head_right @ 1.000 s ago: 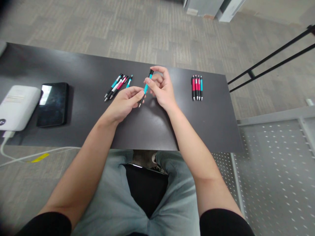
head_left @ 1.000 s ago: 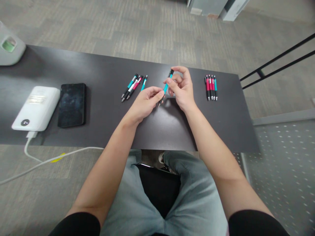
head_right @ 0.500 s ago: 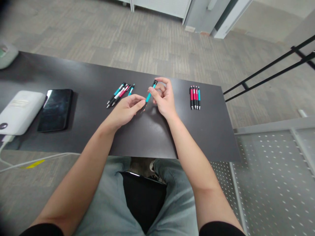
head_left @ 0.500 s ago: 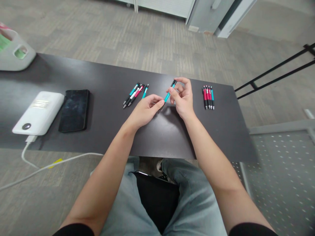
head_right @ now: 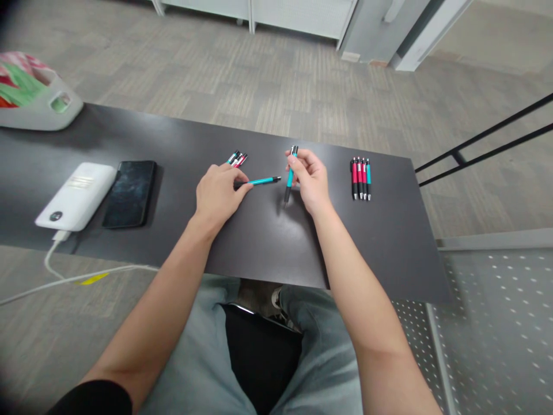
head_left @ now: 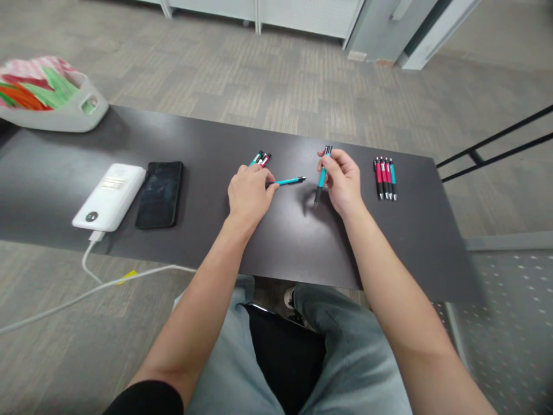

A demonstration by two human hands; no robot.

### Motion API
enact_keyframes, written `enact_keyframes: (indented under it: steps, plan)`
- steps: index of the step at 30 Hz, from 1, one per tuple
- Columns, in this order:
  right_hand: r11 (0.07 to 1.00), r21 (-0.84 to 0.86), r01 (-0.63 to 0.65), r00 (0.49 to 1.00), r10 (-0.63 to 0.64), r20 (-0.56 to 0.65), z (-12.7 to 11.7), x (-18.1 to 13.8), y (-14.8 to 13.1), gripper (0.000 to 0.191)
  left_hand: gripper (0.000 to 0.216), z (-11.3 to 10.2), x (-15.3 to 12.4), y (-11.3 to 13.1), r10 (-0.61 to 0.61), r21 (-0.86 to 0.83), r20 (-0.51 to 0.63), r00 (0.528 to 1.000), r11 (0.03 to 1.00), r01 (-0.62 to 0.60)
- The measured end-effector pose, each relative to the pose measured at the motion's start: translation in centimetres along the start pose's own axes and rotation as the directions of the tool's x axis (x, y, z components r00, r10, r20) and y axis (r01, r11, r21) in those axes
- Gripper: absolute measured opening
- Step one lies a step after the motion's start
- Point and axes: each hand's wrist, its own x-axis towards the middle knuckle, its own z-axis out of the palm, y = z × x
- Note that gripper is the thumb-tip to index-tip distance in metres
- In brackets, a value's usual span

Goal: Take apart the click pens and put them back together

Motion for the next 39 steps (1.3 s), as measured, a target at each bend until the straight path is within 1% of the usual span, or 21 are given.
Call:
enact_keyframes:
  steps: [1,2,3,4,5,6,8,10,11,14,15,17,19,20,21,22,24,26,30,35,39]
  plan:
    - [1.000,0.010,0.000,1.000,0.000,-0.018,-0.2,0.1,0.0,0.076,0.015,-0.1,0.1,-0.2,0.002,-0.051,-0.006,1.000,0.999,-0.002]
    - [1.000,0.017,0.003,0.999,-0.002,-0.034,-0.5,0.3,0.0,0.076,0.015,-0.1,0.3,-0.6,-0.002,-0.148,-0.020,1.000,0.989,-0.001]
    - [1.000,0.020,0.007,0.999,-0.006,-0.049,-0.7,0.4,0.1,0.075,0.015,-0.2,0.6,-1.1,-0.016,-0.286,-0.039,0.999,0.958,0.004]
    - [1.000,0.020,0.011,0.998,-0.010,-0.063,-1.0,0.6,0.3,0.075,0.015,-0.3,0.9,-1.7,-0.039,-0.450,-0.053,0.998,0.893,0.012]
    - [1.000,0.016,0.014,0.997,-0.013,-0.075,-1.3,0.7,0.4,0.075,0.015,-0.4,1.3,-2.2,-0.068,-0.613,-0.060,0.996,0.790,0.017]
    - [1.000,0.009,0.014,0.996,-0.013,-0.083,-1.5,0.8,0.6,0.075,0.019,-0.5,1.6,-2.6,-0.094,-0.747,-0.057,0.994,0.664,0.019]
    - [1.000,-0.005,0.017,0.996,-0.017,-0.083,-1.8,1.0,0.9,0.074,0.032,-1.0,2.0,-3.1,-0.123,-0.900,-0.039,0.992,0.435,0.019]
    - [1.000,-0.009,0.025,0.997,-0.025,-0.069,-2.0,1.0,1.1,0.072,0.040,-1.6,2.2,-3.0,-0.133,-0.955,-0.021,0.991,0.295,0.019]
    - [1.000,-0.009,0.029,0.998,-0.029,-0.063,-2.0,1.0,1.1,0.070,0.039,-2.0,2.1,-2.8,-0.143,-0.970,-0.014,0.990,0.244,0.022]
    - [0.999,-0.017,0.031,0.998,-0.032,-0.053,-2.0,0.9,1.1,0.065,0.019,-3.3,1.9,-2.0,-0.227,-0.997,0.033,0.973,0.067,0.049]
    - [0.999,-0.026,0.030,0.998,-0.031,-0.052,-1.9,0.9,1.1,0.063,0.019,-3.8,1.7,-1.7,-0.259,-0.998,0.064,0.964,-0.010,0.064]
    - [0.999,-0.035,0.032,0.998,-0.034,-0.053,-1.9,0.9,1.0,0.061,0.044,-5.0,1.4,-1.4,-0.290,-0.978,0.143,0.946,-0.186,0.091]
    - [0.999,-0.026,0.034,0.998,-0.036,-0.056,-1.8,1.0,1.0,0.059,0.071,-6.1,1.1,-1.3,-0.255,-0.930,0.203,0.945,-0.352,0.105]
    - [0.999,-0.014,0.031,0.998,-0.032,-0.057,-1.7,1.0,1.0,0.058,0.081,-6.5,0.9,-1.4,-0.229,-0.907,0.219,0.949,-0.406,0.111]
    - [1.000,0.002,0.026,0.998,-0.026,-0.062,-1.6,1.0,1.0,0.058,0.087,-6.9,0.8,-1.6,-0.208,-0.893,0.227,0.951,-0.433,0.119]
    - [1.000,0.017,0.019,0.998,-0.018,-0.067,-1.5,1.0,0.9,0.057,0.092,-7.2,0.7,-1.8,-0.198,-0.891,0.230,0.953,-0.436,0.124]
    - [0.999,0.050,0.002,0.997,0.002,-0.082,-1.1,0.8,0.6,0.057,0.096,-7.3,0.6,-2.2,-0.206,-0.907,0.228,0.952,-0.402,0.130]
    - [0.996,0.092,-0.013,0.995,0.022,-0.099,-0.6,0.5,0.1,0.054,0.096,-7.2,0.6,-2.5,-0.224,-0.917,0.220,0.949,-0.380,0.123]
    - [0.987,0.152,-0.043,0.990,0.062,-0.127,0.2,0.0,-1.1,0.052,0.091,-6.8,0.7,-2.6,-0.277,-0.921,0.197,0.940,-0.380,0.082]
    - [0.987,0.141,-0.075,0.990,0.091,-0.107,0.3,-0.3,-1.7,0.051,0.091,-7.0,0.8,-2.9,-0.318,-0.935,0.170,0.933,-0.351,0.051]
    - [0.989,0.130,-0.063,0.990,0.079,-0.119,0.2,-0.3,-1.5,0.047,0.088,-7.1,0.7,-3.4,-0.323,-0.930,0.153,0.934,-0.367,0.025]
